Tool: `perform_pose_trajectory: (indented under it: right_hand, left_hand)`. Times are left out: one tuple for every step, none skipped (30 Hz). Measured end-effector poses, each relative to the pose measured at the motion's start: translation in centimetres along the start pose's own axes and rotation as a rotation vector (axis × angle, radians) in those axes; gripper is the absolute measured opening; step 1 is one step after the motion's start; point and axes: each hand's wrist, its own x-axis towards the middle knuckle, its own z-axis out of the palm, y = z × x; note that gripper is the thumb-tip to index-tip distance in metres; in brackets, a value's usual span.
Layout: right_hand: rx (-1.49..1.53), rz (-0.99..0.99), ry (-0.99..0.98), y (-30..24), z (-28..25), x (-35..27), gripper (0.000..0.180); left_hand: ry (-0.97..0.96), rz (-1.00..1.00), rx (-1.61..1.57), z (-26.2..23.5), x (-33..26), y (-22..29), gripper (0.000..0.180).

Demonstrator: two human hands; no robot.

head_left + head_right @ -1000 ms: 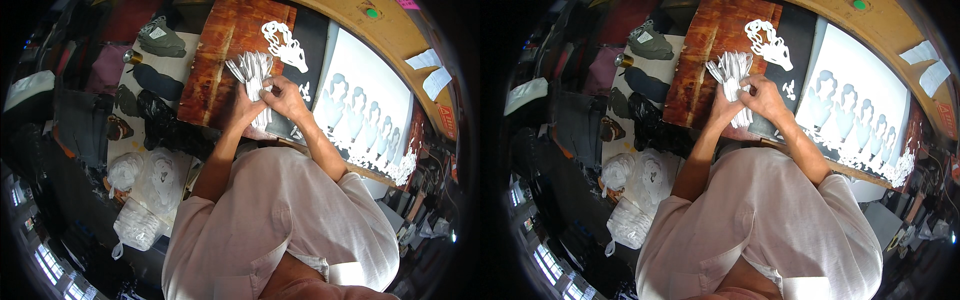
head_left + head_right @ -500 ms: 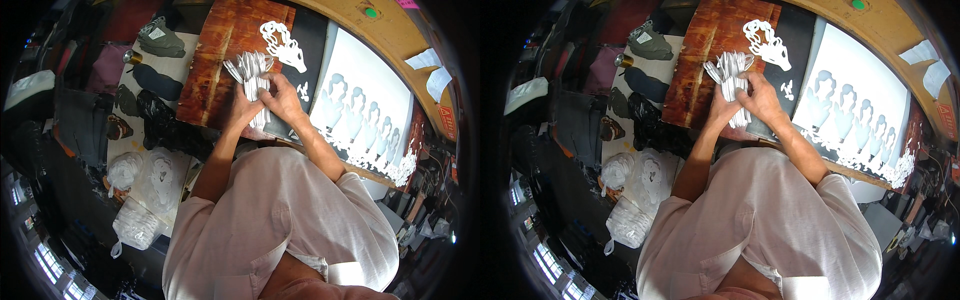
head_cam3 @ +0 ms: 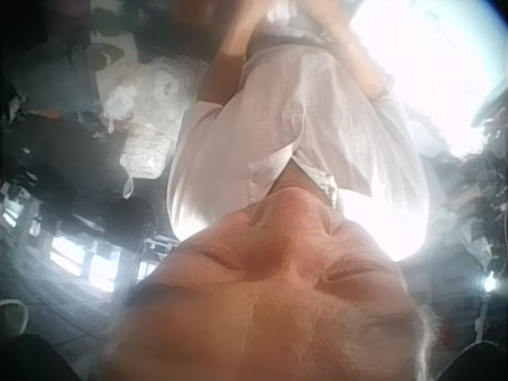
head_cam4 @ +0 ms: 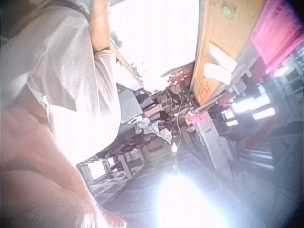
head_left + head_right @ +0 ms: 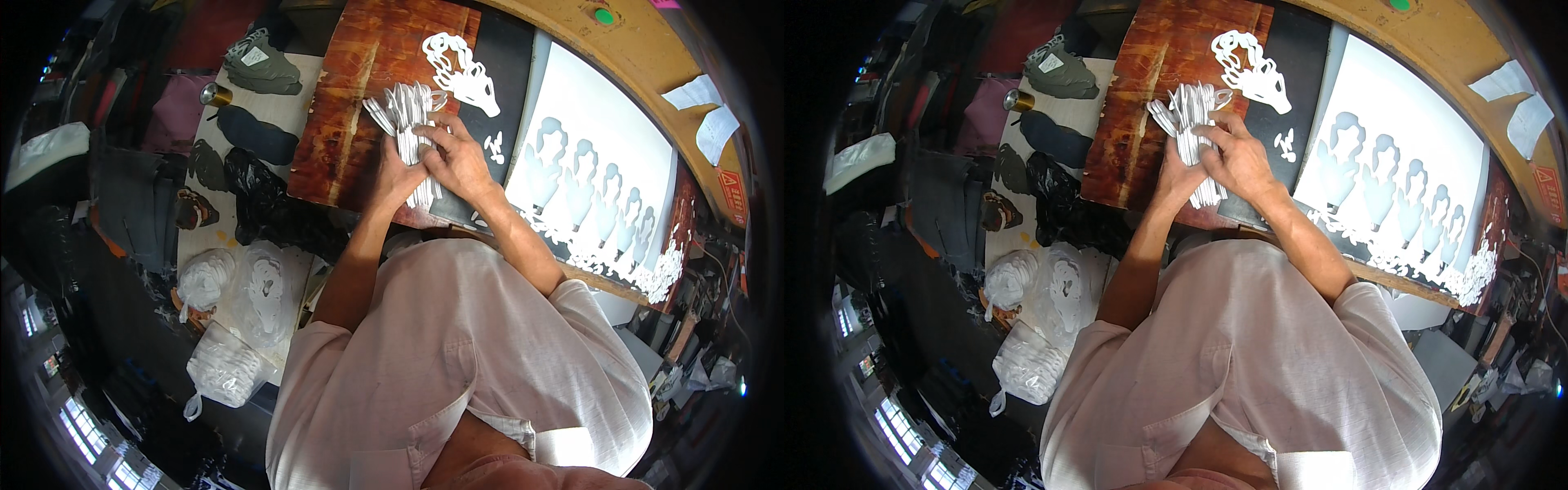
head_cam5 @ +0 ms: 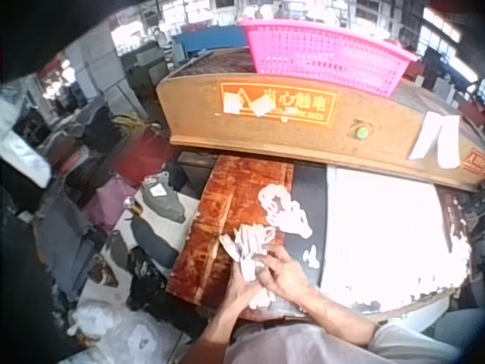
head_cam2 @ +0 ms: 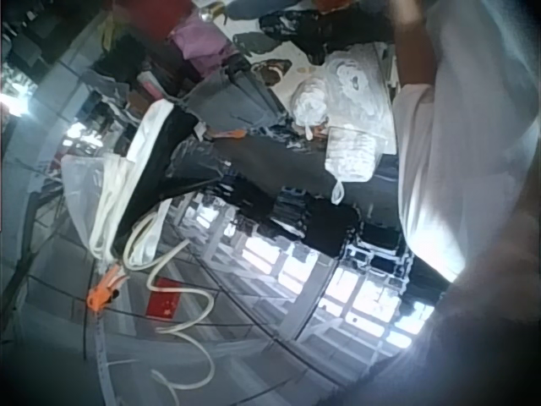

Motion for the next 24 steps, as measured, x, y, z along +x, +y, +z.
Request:
perform_pose_trajectory:
  right_hand:
    - [0.008,0.016,-0.009,-0.1,0.0,0.0,0.031]
    - [0.013,0.025,-0.013,-0.2,0.0,0.1,0.032]
    - [0.009,0.042,-0.015,-0.3,0.0,0.1,0.032]
    - [0.003,0.051,-0.012,-0.4,0.0,0.1,0.032]
    - [-0.006,0.050,-0.005,-0.4,0.0,0.2,0.032]
    - [-0.003,0.065,-0.002,-0.5,0.1,0.2,0.032]
    - [-0.003,0.068,0.006,-0.5,0.1,0.3,0.031]
    - [-0.002,0.071,0.014,-0.5,0.2,0.3,0.030]
    - [-0.002,0.079,0.013,-0.5,0.2,0.3,0.030]
    - [-0.002,0.086,0.013,-0.5,0.2,0.4,0.030]
    - [-0.003,0.093,0.014,-0.4,0.3,0.4,0.030]
    - [-0.001,0.091,0.014,-0.4,0.3,0.4,0.030]
    - [0.000,0.090,0.015,-0.4,0.3,0.4,0.030]
    - [0.000,0.083,0.018,-0.4,0.3,0.5,0.030]
    - [0.000,0.086,0.015,-0.4,0.3,0.5,0.030]
    - [-0.001,0.085,0.015,-0.4,0.3,0.5,0.030]
    - [-0.006,0.075,0.021,-0.4,0.3,0.5,0.030]
    - [-0.005,0.082,0.016,-0.5,0.3,0.6,0.030]
    - [-0.008,0.081,0.016,-0.5,0.3,0.6,0.031]
    - [-0.010,0.073,0.023,-0.6,0.3,0.6,0.031]
    - [-0.009,0.086,0.018,-0.7,0.3,0.7,0.031]
    - [-0.008,0.093,0.019,-0.8,0.3,0.7,0.031]
    - [-0.004,0.091,0.025,-0.8,0.3,0.7,0.031]
    - [-0.005,0.108,0.021,-0.9,0.3,0.8,0.031]
  left_hand:
    - [-0.009,0.048,-0.018,0.0,0.0,0.1,0.074]
    - [-0.009,0.023,-0.006,0.0,0.0,0.2,0.075]
    - [-0.010,0.035,-0.003,-0.1,0.1,0.3,0.075]
    - [-0.011,0.047,0.000,-0.1,0.1,0.4,0.076]
    - [-0.009,0.047,0.007,-0.1,0.1,0.4,0.077]
    - [-0.006,0.047,0.013,-0.1,0.1,0.5,0.078]
    - [-0.008,-0.006,0.021,-0.1,0.1,0.5,0.079]
    - [-0.001,0.039,0.021,-0.1,0.0,0.6,0.080]
    - [0.002,0.032,0.021,-0.1,-0.1,0.7,0.080]
    - [0.005,0.024,0.021,-0.1,-0.2,0.7,0.081]
    - [0.009,0.011,0.027,-0.2,-0.3,0.8,0.082]
    - [0.012,-0.002,0.033,-0.2,-0.3,0.8,0.082]
    - [0.016,-0.015,0.039,-0.2,-0.3,0.8,0.083]
    - [0.012,-0.010,0.041,-0.2,-0.3,0.7,0.083]
    - [0.007,-0.004,0.044,-0.2,-0.2,0.6,0.084]
    - [0.003,0.002,0.046,-0.2,-0.1,0.5,0.084]
    - [0.002,0.007,0.049,-0.2,0.0,0.3,0.084]
    - [0.002,0.011,0.051,-0.2,0.0,0.2,0.084]
    - [0.001,-0.002,0.054,-0.2,0.1,0.0,0.084]
    - [0.009,0.005,0.061,-0.2,0.0,-0.2,0.084]
    - [0.016,-0.005,0.070,-0.2,0.0,-0.3,0.084]
    - [0.019,-0.027,0.075,-0.2,0.0,-0.4,0.085]
    - [0.017,-0.021,0.078,-0.2,0.0,-0.4,0.085]
    - [0.012,-0.026,0.078,-0.2,-0.1,-0.4,0.086]
